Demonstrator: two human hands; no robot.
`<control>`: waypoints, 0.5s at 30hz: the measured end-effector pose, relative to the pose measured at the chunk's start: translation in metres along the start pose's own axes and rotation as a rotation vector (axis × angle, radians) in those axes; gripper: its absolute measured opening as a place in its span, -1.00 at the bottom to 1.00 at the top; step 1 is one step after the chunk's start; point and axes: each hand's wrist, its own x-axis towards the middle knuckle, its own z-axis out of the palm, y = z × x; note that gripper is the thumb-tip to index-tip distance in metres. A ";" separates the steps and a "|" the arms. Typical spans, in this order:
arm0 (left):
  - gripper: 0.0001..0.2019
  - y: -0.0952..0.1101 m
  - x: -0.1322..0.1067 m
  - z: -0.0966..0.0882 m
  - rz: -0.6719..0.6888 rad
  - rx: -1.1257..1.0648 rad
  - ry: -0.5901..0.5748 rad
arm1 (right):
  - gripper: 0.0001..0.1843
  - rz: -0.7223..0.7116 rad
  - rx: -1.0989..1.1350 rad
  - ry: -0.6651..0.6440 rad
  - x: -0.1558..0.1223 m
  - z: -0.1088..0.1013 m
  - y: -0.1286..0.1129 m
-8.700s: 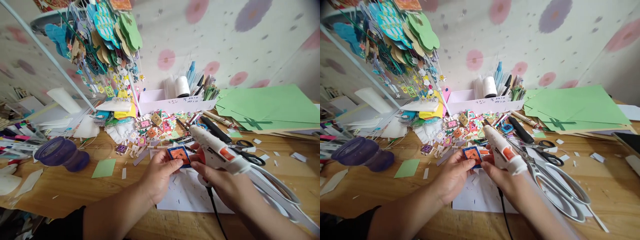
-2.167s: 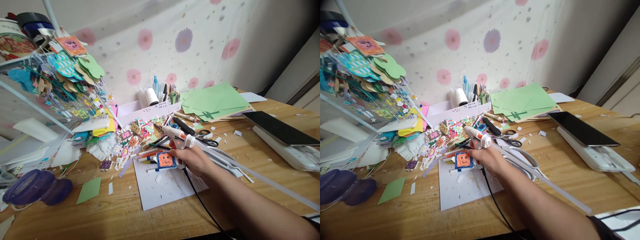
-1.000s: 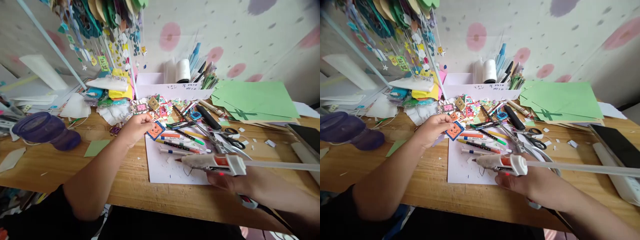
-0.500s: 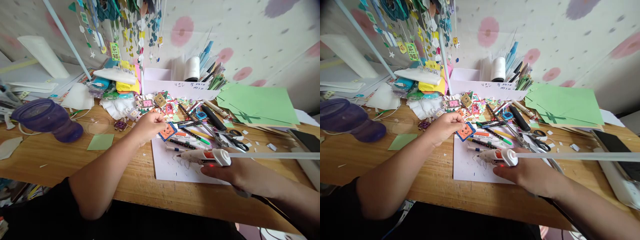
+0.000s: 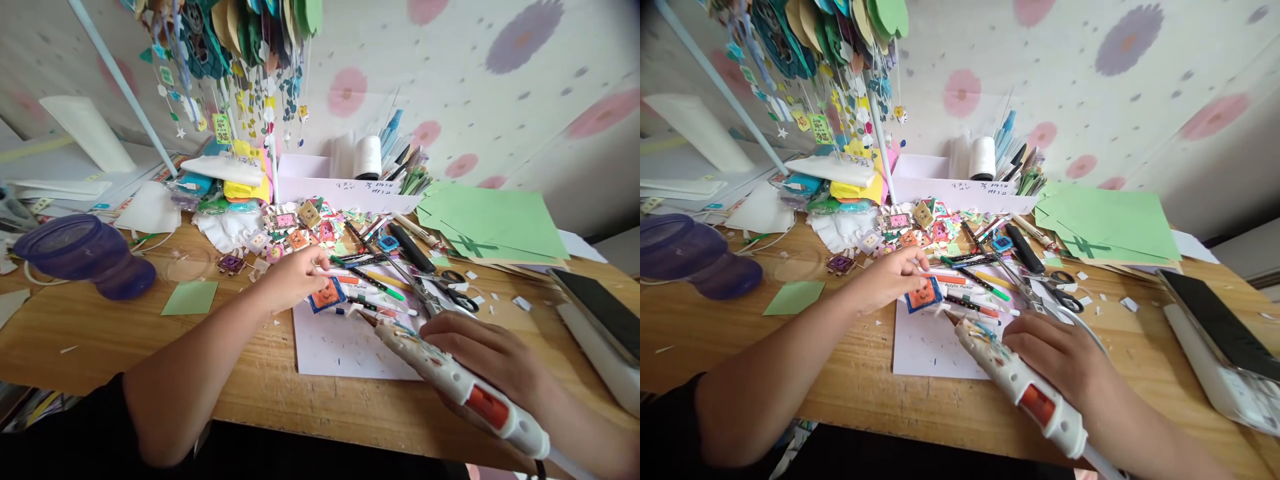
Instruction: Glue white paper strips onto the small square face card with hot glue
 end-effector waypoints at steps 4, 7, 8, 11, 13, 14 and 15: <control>-0.91 0.000 -0.001 0.003 0.117 0.024 -0.210 | -0.79 -0.102 -0.026 -0.097 0.001 -0.009 0.003; -0.88 0.000 -0.001 0.004 0.176 0.008 -0.232 | -0.81 -0.143 -0.061 -0.069 0.007 -0.013 -0.001; -0.87 0.000 -0.002 0.005 0.184 0.006 -0.226 | -0.83 -0.158 -0.072 -0.065 0.010 -0.013 -0.003; -0.86 0.000 -0.003 0.005 0.184 0.021 -0.217 | -0.85 -0.197 -0.111 -0.068 0.018 -0.015 -0.009; -0.85 0.001 -0.004 0.004 0.162 0.042 -0.222 | -0.83 -0.214 -0.123 -0.067 0.023 -0.017 -0.011; -0.85 0.002 -0.004 0.004 0.150 0.057 -0.226 | -0.81 -0.219 -0.125 -0.066 0.024 -0.017 -0.011; -0.85 0.003 -0.005 0.003 0.140 0.074 -0.232 | -0.79 -0.220 -0.124 -0.067 0.026 -0.017 -0.011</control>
